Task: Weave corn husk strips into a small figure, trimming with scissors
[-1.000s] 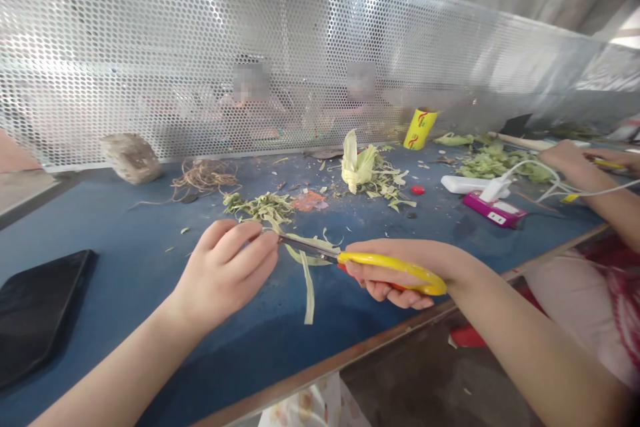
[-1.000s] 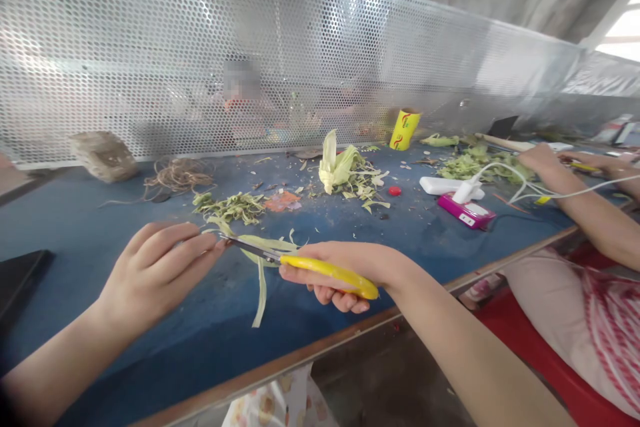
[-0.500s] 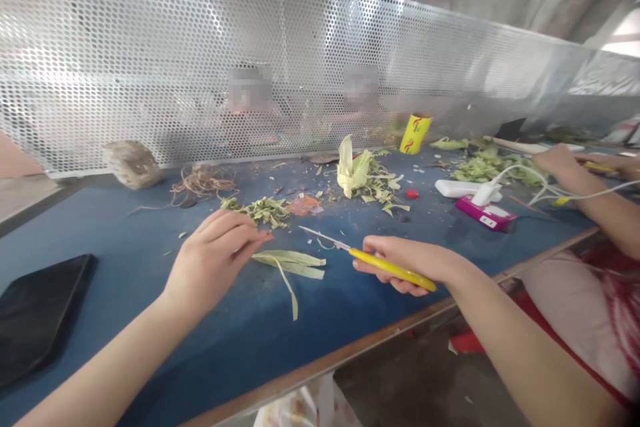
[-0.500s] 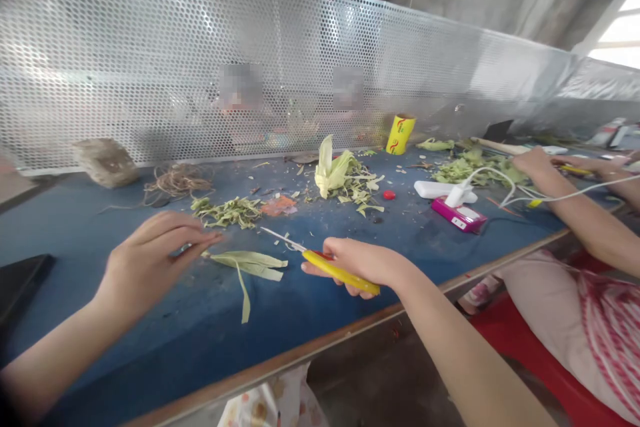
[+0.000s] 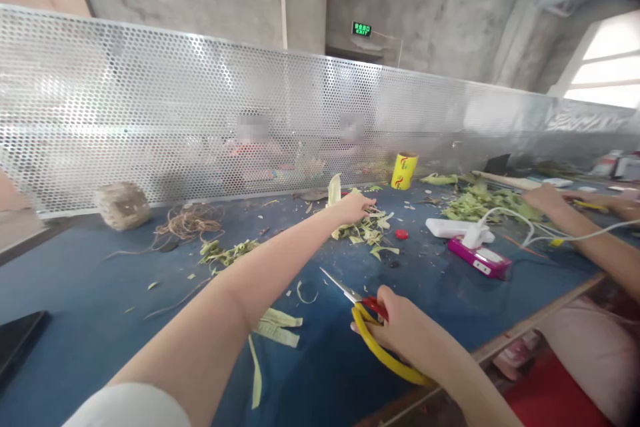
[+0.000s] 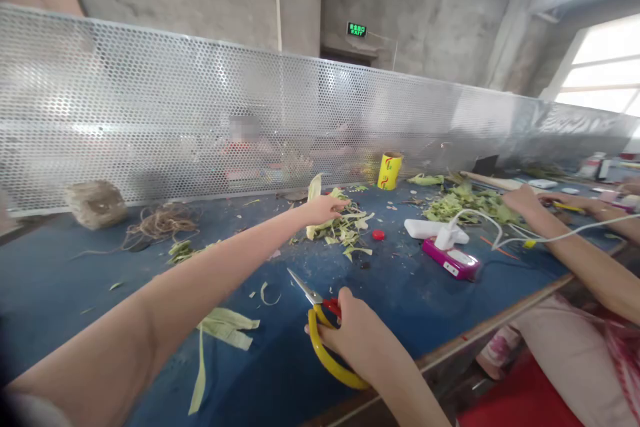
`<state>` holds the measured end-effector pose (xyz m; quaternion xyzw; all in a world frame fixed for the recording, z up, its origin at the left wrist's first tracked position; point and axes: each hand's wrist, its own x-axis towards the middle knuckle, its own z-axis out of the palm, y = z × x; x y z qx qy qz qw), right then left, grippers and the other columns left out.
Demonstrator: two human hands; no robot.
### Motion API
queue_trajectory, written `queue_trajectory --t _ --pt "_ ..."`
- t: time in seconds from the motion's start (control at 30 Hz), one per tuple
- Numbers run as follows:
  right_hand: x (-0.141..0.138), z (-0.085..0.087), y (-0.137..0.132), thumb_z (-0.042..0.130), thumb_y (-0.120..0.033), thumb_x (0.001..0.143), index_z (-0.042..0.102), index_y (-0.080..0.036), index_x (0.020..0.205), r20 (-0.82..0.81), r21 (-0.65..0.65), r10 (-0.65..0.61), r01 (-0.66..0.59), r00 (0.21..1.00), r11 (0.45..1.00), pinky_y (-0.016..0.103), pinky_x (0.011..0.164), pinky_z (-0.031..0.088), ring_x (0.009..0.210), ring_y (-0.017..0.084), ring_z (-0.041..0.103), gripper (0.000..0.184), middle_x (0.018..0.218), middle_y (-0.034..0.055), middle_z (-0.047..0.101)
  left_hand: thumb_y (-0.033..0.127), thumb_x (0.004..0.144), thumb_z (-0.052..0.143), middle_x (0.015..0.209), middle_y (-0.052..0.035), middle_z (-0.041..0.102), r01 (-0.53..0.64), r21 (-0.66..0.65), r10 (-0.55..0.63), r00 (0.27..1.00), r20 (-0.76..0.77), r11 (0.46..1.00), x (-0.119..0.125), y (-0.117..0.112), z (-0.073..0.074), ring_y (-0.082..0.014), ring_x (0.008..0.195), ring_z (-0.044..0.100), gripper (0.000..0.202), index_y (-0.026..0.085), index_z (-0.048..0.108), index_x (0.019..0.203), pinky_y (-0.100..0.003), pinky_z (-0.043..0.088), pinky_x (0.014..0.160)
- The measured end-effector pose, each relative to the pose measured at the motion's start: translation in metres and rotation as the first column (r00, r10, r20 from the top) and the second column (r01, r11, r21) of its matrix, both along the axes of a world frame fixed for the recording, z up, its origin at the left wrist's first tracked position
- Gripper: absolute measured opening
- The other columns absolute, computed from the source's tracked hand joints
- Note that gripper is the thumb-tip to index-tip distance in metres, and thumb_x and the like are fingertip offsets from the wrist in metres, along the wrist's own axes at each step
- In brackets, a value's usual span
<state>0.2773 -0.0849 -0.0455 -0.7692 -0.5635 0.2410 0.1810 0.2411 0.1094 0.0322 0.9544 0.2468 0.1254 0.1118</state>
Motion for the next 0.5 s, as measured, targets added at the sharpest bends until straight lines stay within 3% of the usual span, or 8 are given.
queue_trajectory --t 0.07,0.13,0.23,0.33,0.4,0.5 --pt "0.000 0.000 -0.001 0.053 -0.056 0.067 0.036 -0.021 0.068 -0.019 -0.006 -0.003 0.003 1.000 1.000 0.023 0.047 0.029 0.057 0.015 0.051 0.039 0.066 0.0017 0.056 0.015 0.077 0.053 0.101 -0.0112 0.067 0.035 -0.011 -0.035 0.999 -0.033 0.999 -0.001 0.001 -0.002 -0.0201 0.089 0.061 0.038 0.011 0.058 0.114 -0.025 0.043 0.077" --pt "0.001 0.002 -0.003 0.054 -0.055 0.067 0.035 -0.021 0.068 -0.026 0.001 0.018 -0.018 0.999 1.000 0.023 0.048 0.030 0.059 0.015 0.052 0.038 0.067 0.0018 0.056 0.019 0.080 0.050 0.107 -0.0134 0.064 0.041 -0.013 -0.041 0.998 -0.041 0.999 -0.020 -0.004 -0.001 -0.0234 0.094 0.059 0.036 0.011 0.058 0.114 -0.030 0.041 0.080" --pt "0.001 0.006 -0.003 0.053 -0.054 0.068 0.036 -0.021 0.068 0.011 -0.020 0.048 -0.048 0.999 0.999 0.023 0.049 0.030 0.061 0.017 0.054 0.037 0.067 0.0025 0.056 0.025 0.081 0.048 0.114 -0.0123 0.060 0.020 -0.001 -0.020 1.000 -0.017 1.000 -0.078 -0.023 0.005 -0.0253 0.103 0.053 0.039 0.017 0.055 0.118 -0.035 0.037 0.087" --pt "-0.005 0.009 0.005 0.051 -0.048 0.071 0.040 -0.020 0.072 0.121 -0.071 0.036 -0.028 0.992 0.997 0.025 0.049 0.032 0.062 0.019 0.056 0.031 0.069 0.0053 0.058 0.024 0.079 0.049 0.112 -0.0079 0.061 0.074 -0.064 -0.075 0.997 -0.020 0.995 -0.152 -0.049 0.007 -0.0215 0.098 0.056 0.038 0.023 0.056 0.116 -0.030 0.040 0.083" --pt "-0.014 0.008 0.016 0.052 -0.038 0.073 0.043 -0.017 0.080 0.214 -0.056 0.010 0.002 0.977 0.998 0.025 0.050 0.033 0.065 0.020 0.059 0.024 0.074 0.0084 0.059 0.018 0.075 0.049 0.113 -0.0045 0.061 0.097 -0.138 -0.113 0.987 -0.115 0.986 -0.195 -0.067 0.002 -0.0211 0.102 0.055 0.040 0.027 0.058 0.112 -0.030 0.039 0.085" --pt "-0.029 0.008 0.034 0.052 -0.029 0.076 0.048 -0.011 0.091 0.358 0.035 -0.047 0.037 0.932 0.999 0.027 0.057 0.038 0.075 0.024 0.060 0.024 0.086 0.0154 0.059 0.010 0.068 0.049 0.111 -0.0060 0.062 -0.023 -0.125 0.002 0.986 -0.165 0.992 -0.238 -0.085 -0.014 -0.0257 0.105 0.053 0.050 0.028 0.057 0.114 -0.036 0.034 0.090"
